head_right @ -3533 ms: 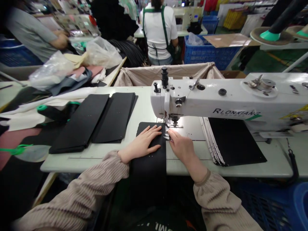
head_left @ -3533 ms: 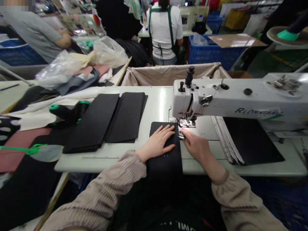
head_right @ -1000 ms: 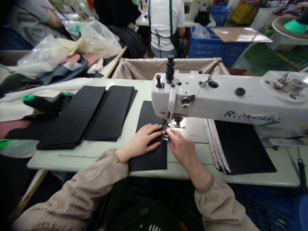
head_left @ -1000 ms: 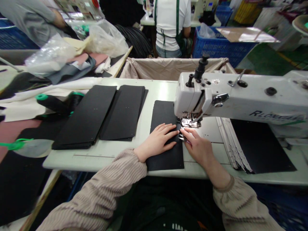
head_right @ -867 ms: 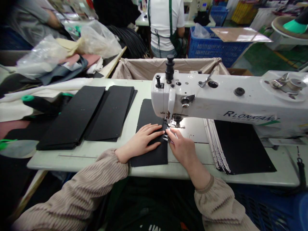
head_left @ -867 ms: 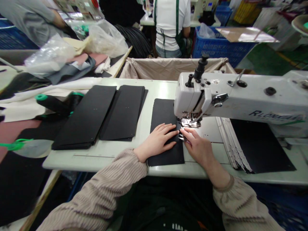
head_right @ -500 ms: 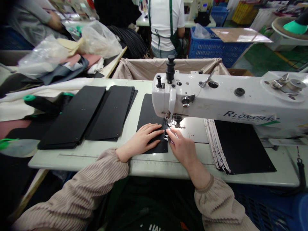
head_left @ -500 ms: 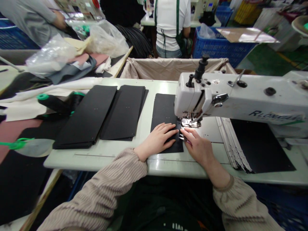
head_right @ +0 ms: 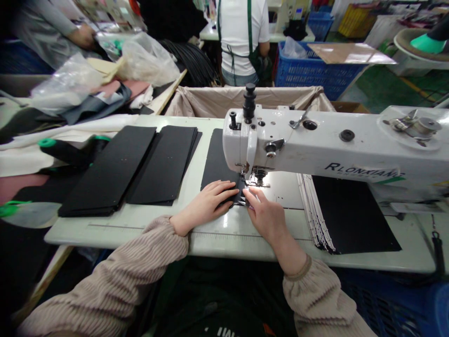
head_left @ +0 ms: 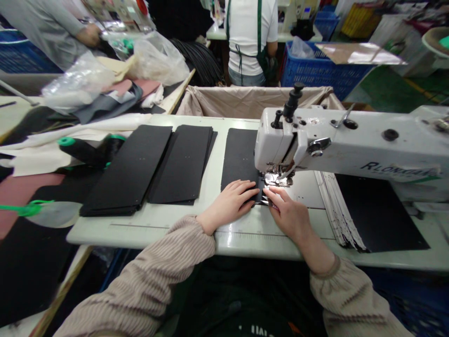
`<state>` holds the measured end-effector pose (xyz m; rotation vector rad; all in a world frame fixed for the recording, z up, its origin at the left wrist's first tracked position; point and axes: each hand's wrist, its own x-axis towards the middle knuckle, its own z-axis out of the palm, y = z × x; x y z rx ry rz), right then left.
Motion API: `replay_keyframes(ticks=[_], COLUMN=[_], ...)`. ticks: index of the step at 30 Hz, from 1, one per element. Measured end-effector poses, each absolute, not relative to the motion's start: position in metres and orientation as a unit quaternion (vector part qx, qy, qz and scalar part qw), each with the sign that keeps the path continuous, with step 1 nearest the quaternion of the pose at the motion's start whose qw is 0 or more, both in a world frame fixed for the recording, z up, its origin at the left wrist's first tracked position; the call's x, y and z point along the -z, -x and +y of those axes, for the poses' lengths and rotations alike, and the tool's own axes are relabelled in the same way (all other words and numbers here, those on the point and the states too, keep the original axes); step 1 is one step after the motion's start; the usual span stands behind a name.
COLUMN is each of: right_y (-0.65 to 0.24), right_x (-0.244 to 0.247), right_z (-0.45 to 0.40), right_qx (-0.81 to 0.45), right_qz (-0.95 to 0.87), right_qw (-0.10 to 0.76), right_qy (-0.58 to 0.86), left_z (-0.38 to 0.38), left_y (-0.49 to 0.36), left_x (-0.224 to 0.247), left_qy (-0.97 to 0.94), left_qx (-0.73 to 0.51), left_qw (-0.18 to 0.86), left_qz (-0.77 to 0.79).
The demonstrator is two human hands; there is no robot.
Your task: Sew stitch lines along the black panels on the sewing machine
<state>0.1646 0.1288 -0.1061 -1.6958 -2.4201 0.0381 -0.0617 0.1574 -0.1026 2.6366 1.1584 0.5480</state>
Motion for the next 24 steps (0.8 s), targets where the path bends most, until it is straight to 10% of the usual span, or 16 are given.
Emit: replay_keyframes(ticks=[24], right_y=[-0.165], right_x=[0.106], right_z=[0.129], right_qx=[-0.016], right_qz=[-0.816], right_qw=[0.115], right_qy=[0.567], left_z=[0.178], left_y=[0.058], left_x=[0.108], left_qy=[-0.884], left_qx=[-0.176], left_qw=[0.106], left_qz=[0.42])
